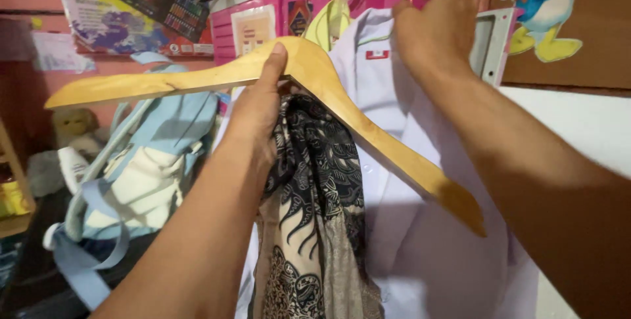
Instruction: Organize clothes from a laundry basket and hang them on hangers.
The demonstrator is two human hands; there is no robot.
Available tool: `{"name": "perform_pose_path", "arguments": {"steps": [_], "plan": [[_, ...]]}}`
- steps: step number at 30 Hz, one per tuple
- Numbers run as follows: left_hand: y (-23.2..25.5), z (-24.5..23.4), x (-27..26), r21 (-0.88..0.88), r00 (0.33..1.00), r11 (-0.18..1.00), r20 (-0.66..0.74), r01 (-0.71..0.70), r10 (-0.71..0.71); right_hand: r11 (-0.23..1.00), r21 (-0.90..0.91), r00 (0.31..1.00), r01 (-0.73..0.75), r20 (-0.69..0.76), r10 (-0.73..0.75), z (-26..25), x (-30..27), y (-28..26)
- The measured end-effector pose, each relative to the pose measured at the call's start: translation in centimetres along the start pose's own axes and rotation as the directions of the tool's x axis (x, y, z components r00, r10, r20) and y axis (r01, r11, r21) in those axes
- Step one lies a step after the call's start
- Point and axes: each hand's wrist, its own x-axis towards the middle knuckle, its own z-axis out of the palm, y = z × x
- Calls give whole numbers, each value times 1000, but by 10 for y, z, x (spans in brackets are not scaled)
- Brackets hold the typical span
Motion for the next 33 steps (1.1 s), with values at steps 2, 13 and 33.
{"name": "perform_pose_path", "arguments": {"steps": [2,13,33], "plan": [[15,-12,-17,-31,1000,999,0,18,-18,936,280,963,-212,222,152,-18,-12,-43],[44,-81,-95,-57,985,991,-109,125,-131,355,113,8,-928,958,-286,-63,-97,-185],[144,-238,-298,747,867,440,-441,498,-233,67,32,4,-997,924,-383,-96,-183,-383]]}}
